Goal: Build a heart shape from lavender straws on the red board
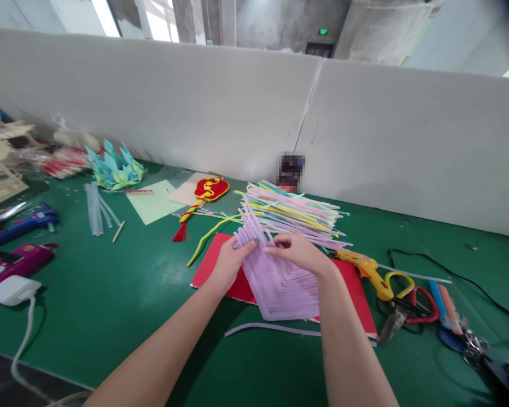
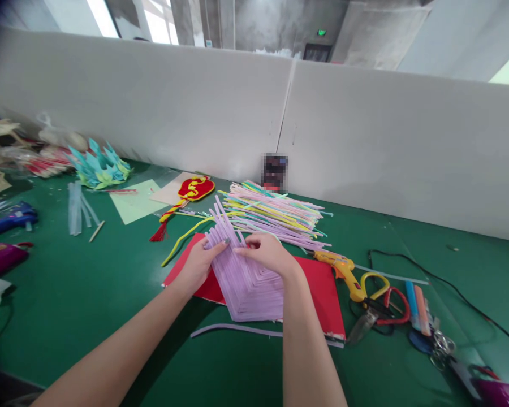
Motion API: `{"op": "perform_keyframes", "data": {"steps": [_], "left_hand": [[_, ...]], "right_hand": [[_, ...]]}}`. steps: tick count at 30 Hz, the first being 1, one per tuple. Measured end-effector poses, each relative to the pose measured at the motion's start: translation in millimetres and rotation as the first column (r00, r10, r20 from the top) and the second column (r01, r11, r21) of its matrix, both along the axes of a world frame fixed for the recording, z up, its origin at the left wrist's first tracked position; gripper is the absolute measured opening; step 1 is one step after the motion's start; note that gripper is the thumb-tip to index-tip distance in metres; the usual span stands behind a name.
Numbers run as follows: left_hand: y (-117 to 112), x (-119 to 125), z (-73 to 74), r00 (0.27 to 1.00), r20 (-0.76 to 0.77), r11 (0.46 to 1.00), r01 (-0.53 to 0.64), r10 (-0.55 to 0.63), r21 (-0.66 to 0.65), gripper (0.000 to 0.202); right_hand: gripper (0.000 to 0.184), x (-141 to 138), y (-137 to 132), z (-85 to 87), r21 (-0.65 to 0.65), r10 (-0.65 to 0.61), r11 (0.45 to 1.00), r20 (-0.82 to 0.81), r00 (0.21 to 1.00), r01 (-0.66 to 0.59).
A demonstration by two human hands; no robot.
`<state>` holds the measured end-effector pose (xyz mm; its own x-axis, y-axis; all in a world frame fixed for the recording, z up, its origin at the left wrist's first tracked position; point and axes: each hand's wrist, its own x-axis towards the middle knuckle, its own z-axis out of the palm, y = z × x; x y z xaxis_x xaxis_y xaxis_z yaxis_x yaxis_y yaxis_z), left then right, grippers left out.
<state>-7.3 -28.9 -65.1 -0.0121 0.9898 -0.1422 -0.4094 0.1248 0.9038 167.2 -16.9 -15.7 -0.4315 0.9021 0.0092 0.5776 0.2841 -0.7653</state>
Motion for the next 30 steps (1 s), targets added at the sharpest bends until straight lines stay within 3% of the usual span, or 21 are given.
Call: {"op": "perform_keyframes", "data": {"steps": [7, 30], "left_hand": [[-1.2, -1.4, 2.2, 0.988, -0.153, 1.0, -0.006, 0.011, 0.03, 0.04], [-0.7, -1.6, -0.7, 0.985, -0.173, 0.999, -0.017, 0.022, 0.028, 0.039]], "right_hand": [[0.03, -0.9, 0.7, 1.0, -0.035, -0.018, 0.999, -0.061, 0.998, 0.016], [0.029, -3.1, 0.6, -1.6, -0.076, -0.024, 0.997, -0.063, 0.998, 0.019]]}}
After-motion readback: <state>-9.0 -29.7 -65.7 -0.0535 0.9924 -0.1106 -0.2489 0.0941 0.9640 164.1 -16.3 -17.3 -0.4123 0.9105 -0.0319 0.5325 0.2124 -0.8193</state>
